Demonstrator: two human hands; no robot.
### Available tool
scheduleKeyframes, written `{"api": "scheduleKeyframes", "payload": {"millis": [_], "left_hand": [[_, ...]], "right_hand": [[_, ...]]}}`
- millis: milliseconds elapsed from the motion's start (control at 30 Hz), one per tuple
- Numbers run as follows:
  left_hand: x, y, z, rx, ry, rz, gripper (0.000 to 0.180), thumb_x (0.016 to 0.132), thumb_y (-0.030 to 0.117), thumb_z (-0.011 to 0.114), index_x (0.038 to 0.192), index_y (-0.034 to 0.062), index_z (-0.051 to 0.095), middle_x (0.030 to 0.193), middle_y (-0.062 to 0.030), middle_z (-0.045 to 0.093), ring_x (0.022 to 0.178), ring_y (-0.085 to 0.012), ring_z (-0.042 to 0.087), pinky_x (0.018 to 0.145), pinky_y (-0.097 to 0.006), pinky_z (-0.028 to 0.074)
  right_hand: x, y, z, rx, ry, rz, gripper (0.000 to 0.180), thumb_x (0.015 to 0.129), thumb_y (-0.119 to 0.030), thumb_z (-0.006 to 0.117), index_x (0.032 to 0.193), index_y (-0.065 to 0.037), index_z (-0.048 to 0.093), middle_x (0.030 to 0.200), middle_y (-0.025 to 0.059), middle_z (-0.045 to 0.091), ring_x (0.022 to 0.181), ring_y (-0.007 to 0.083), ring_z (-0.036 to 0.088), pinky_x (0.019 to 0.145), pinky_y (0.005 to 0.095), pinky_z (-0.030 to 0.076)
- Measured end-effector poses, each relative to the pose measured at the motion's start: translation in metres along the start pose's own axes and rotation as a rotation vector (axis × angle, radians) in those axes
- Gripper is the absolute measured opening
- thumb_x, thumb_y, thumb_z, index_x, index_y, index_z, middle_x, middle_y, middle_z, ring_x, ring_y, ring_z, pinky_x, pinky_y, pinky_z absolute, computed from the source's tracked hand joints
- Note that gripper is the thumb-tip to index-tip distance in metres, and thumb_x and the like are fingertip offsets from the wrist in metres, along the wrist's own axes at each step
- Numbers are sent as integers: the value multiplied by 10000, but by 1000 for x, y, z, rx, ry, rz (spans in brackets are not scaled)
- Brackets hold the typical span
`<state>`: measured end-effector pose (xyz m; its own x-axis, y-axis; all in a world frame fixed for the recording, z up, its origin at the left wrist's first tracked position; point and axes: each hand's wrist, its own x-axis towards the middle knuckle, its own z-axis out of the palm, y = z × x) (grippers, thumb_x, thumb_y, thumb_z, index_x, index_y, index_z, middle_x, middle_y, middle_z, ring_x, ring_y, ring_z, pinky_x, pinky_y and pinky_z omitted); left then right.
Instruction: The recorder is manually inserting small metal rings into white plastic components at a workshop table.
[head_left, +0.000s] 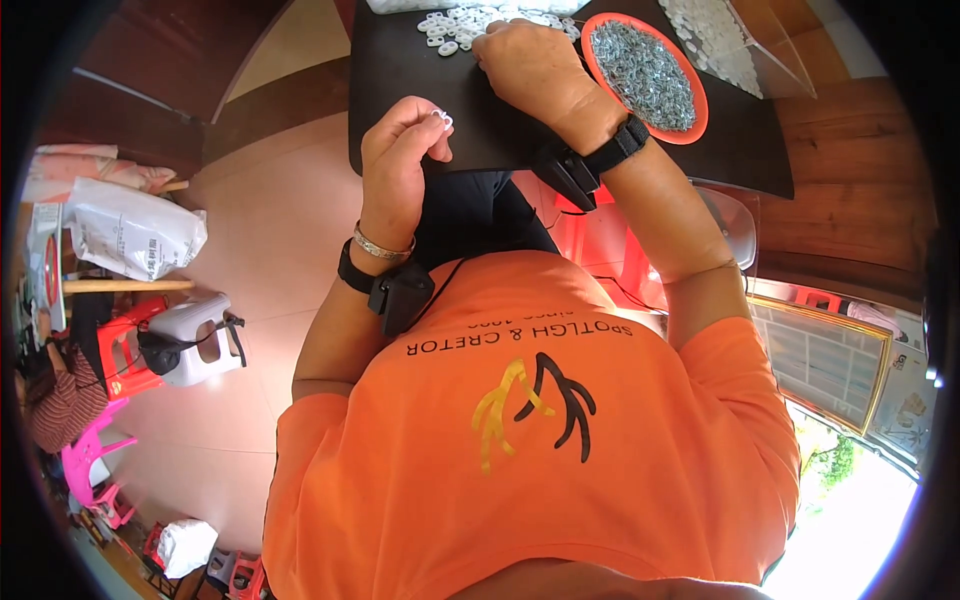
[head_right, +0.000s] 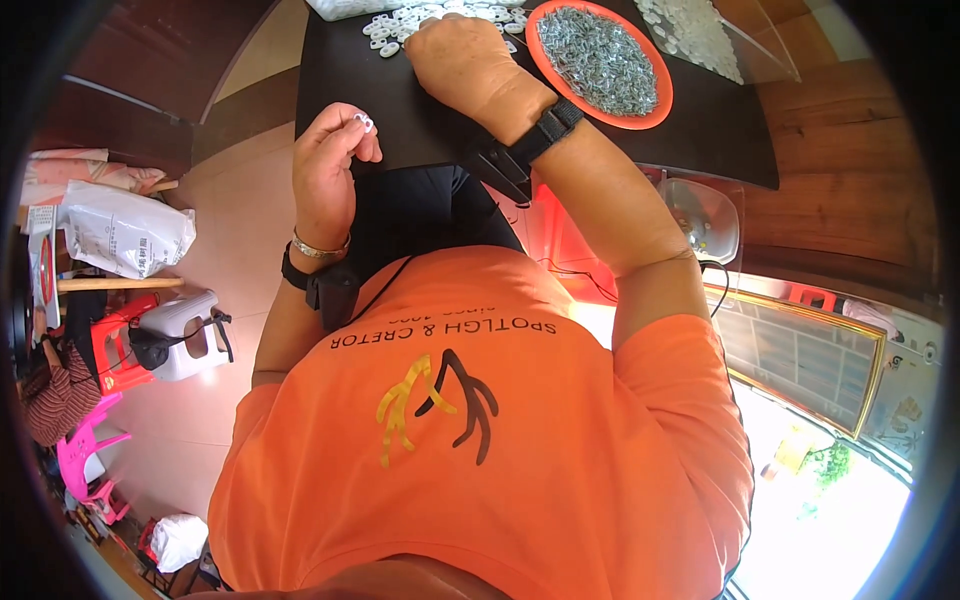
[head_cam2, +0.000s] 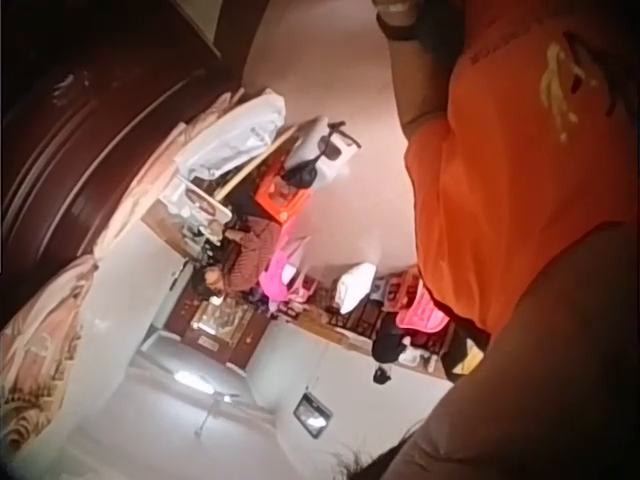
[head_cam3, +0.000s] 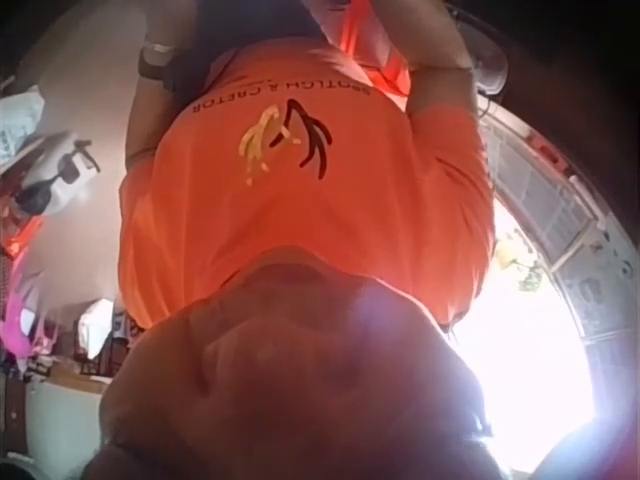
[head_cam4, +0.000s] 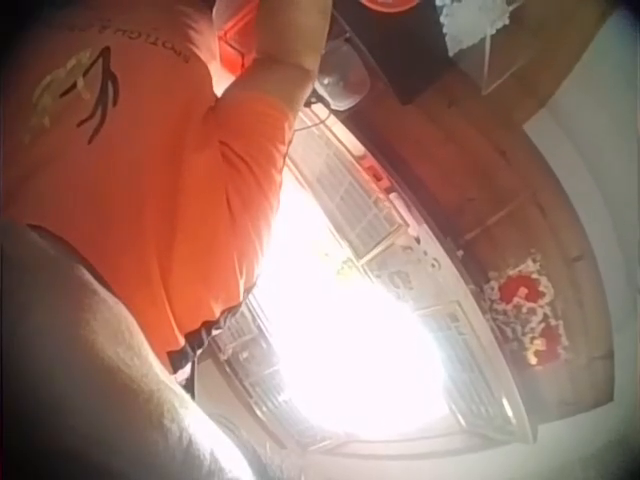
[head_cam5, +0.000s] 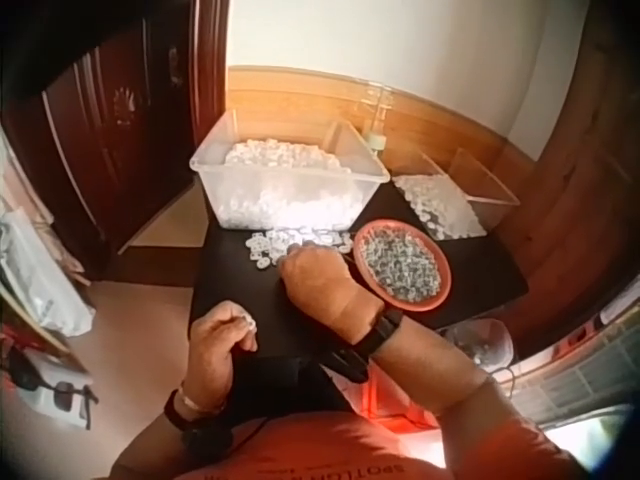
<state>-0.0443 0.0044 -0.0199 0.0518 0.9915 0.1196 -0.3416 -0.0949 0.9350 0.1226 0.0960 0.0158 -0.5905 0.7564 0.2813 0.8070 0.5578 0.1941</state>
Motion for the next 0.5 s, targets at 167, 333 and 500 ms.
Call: {"api": "scheduleKeyframes", "payload": {"millis": [167, 333, 500], "left_hand": [[-1, 3, 1, 21, 2, -11, 165, 879, 117, 526, 793, -14, 576, 658, -17, 514, 622, -91, 477, 615, -235, 398], [0, 1, 1, 3, -17, -12, 168, 881, 117, 523, 792, -16, 574, 659, -20, 516, 625, -93, 480, 621, -239, 403], [0, -1, -1, -8, -25, -2, 164, 881, 113, 523, 795, -17, 573, 665, -23, 518, 629, -93, 482, 624, -239, 406]], "right_hand": [[1, 2, 2, -22, -5, -4, 162, 806, -110, 534, 870, -44, 667, 868, 126, 667, 864, 278, 662, 728, 386, 548], [-1, 7, 16, 40, 119, -3, 110, 823, -122, 534, 853, -35, 593, 823, 131, 649, 782, 299, 654, 659, 405, 536], [-6, 8, -4, 351, 117, 130, 149, 854, -153, 567, 882, -8, 585, 831, 120, 658, 732, 251, 652, 626, 362, 515]]}}
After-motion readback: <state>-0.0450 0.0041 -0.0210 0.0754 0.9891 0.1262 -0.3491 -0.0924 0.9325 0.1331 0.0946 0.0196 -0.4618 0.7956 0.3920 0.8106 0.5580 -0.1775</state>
